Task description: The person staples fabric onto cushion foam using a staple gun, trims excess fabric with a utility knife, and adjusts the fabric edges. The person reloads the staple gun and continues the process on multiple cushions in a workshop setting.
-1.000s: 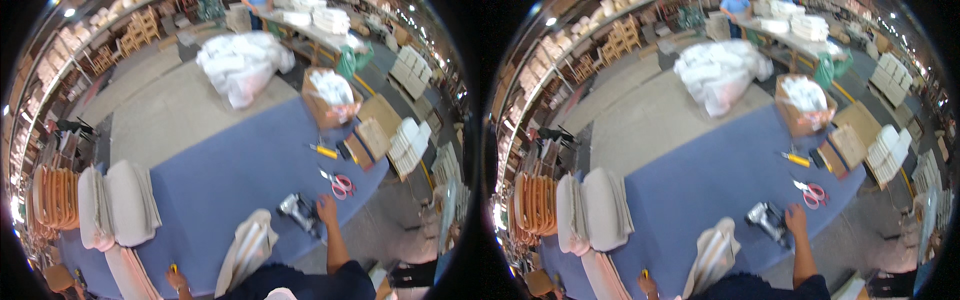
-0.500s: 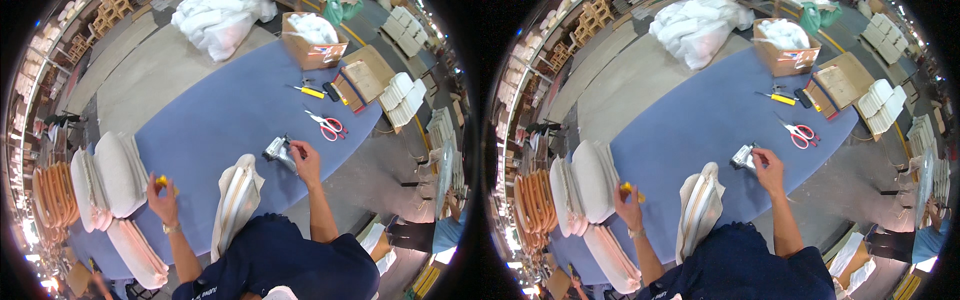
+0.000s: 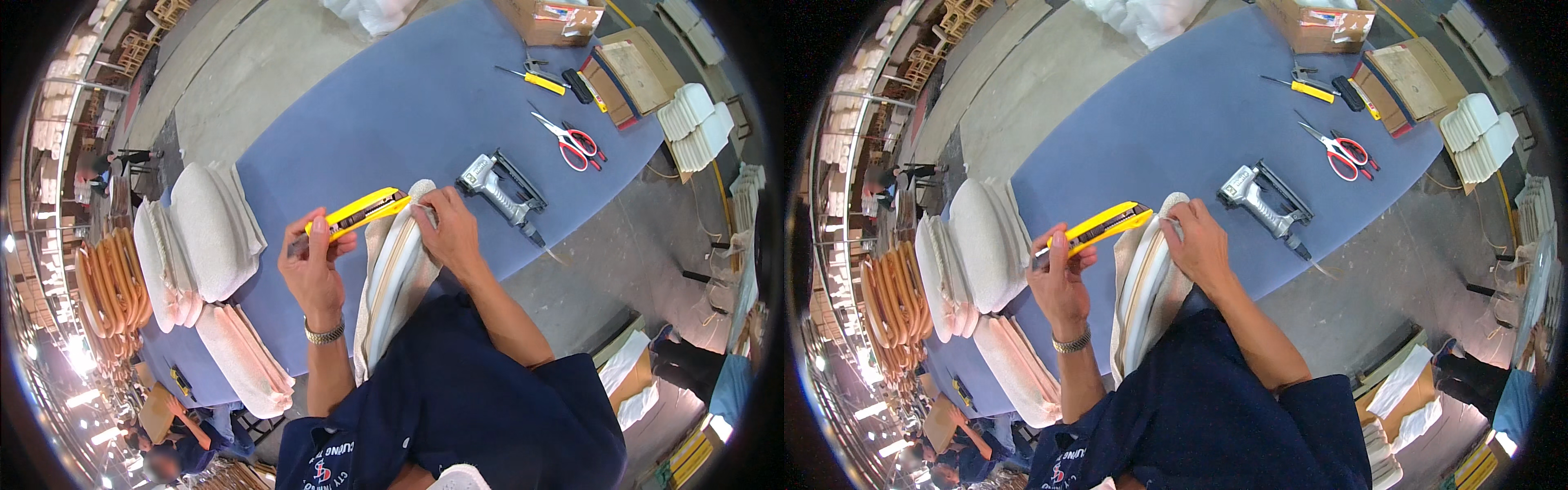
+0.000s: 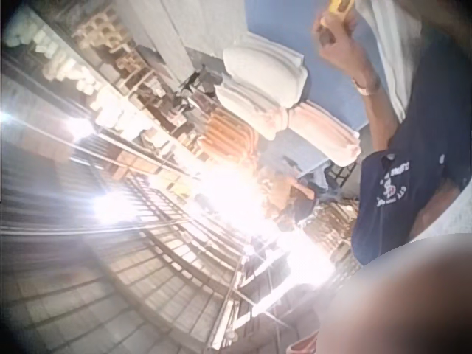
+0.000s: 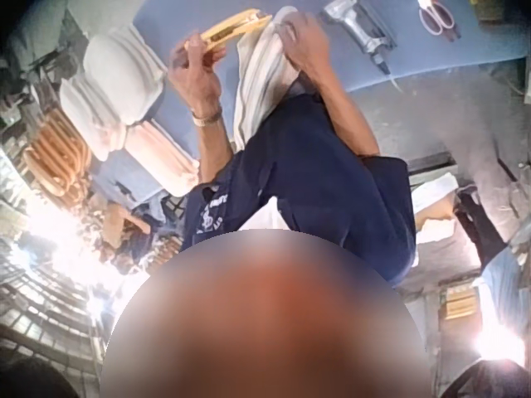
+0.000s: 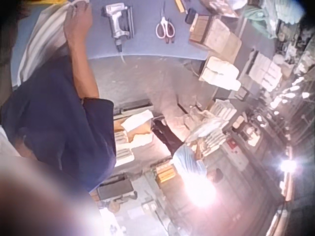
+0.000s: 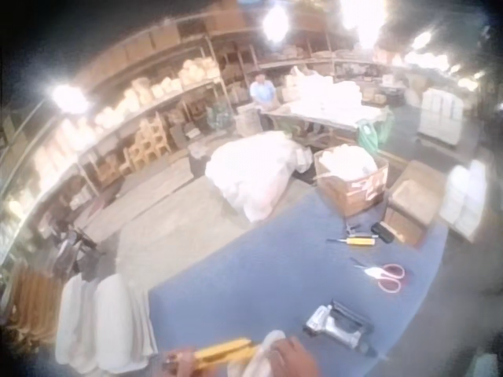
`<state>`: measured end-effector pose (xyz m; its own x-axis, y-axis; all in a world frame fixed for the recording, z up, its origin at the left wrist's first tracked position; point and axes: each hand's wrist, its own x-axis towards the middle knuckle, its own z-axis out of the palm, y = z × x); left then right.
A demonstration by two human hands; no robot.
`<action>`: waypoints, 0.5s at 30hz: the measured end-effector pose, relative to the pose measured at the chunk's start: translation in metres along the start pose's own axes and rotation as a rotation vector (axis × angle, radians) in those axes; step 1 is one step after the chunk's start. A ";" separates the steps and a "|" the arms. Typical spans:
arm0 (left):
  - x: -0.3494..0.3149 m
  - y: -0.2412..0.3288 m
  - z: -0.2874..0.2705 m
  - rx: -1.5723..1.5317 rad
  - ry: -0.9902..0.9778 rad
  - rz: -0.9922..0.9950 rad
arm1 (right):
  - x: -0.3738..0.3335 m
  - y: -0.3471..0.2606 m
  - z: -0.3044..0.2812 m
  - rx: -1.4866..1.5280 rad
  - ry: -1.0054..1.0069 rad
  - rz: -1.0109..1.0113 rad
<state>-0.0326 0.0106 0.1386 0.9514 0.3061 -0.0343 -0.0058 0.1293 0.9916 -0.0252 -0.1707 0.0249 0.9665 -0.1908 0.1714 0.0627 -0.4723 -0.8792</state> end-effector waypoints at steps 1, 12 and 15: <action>-0.004 -0.004 -0.003 -0.080 0.017 -0.050 | -0.001 0.006 0.005 0.055 0.020 -0.001; -0.006 -0.032 -0.017 -0.487 -0.131 -0.323 | -0.005 0.027 -0.001 0.391 -0.019 0.183; -0.044 -0.023 0.001 -0.187 -0.206 -0.576 | -0.010 0.042 0.002 0.446 -0.035 0.215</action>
<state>-0.0742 -0.0064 0.1177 0.8575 -0.0471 -0.5123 0.4884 0.3875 0.7819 -0.0316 -0.1866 -0.0145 0.9766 -0.2107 -0.0430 -0.0460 -0.0093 -0.9989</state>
